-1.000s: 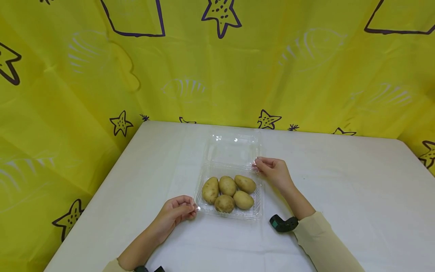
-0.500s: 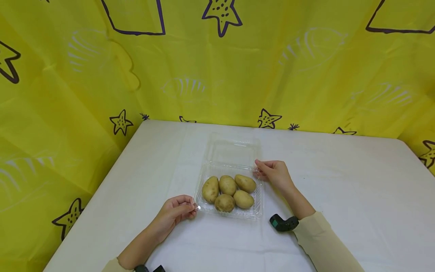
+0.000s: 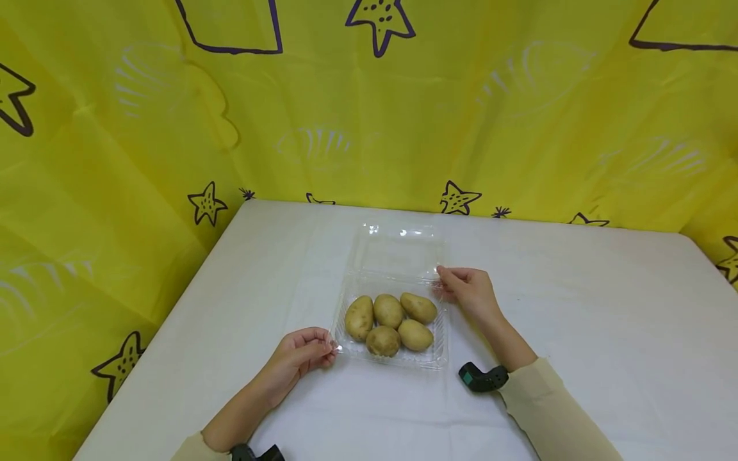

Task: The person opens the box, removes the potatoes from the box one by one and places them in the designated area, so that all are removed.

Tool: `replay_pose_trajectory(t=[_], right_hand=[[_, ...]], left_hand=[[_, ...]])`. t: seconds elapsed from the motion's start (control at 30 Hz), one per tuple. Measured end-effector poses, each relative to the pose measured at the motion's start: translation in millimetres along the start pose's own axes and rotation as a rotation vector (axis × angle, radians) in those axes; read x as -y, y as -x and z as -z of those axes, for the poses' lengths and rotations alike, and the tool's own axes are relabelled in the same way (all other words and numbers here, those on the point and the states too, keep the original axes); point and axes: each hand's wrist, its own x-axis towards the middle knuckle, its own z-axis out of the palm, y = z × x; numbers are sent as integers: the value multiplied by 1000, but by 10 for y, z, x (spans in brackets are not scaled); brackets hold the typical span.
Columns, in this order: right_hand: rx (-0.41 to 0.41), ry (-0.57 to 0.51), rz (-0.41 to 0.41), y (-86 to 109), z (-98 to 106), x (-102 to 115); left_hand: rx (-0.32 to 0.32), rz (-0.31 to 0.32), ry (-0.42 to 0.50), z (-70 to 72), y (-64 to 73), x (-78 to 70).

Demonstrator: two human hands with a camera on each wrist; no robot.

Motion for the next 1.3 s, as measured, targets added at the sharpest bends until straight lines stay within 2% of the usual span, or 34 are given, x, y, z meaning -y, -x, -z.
replay_pose_trajectory(t=[0.13,0.3,0.4,0.53,0.63,0.87,1.1,1.3], right_hand=[[-6,-60,26,22,3,29],[-17,-53,64,55,39,46],[-58,49,91,84,77,65],[-144,277,139,144,121,123],[-162,345,192,193,118,187],[-96,345,336,311,31,331],[22,406,354,396,-23,366],[139,508,394,416,-80,383]], left_hand=[[12,-15,5,-10,-9,3],[15,-18,14,-17,-15,10],[11,-20,16,-13,-14,10],[13,-26,14,-5,-15,3],[14,-29,11,-2,-19,-3],[15,-15,2,-2,-26,-7],[9,-8,3,-5,-22,-8],[1,0,11,2,-16,6]])
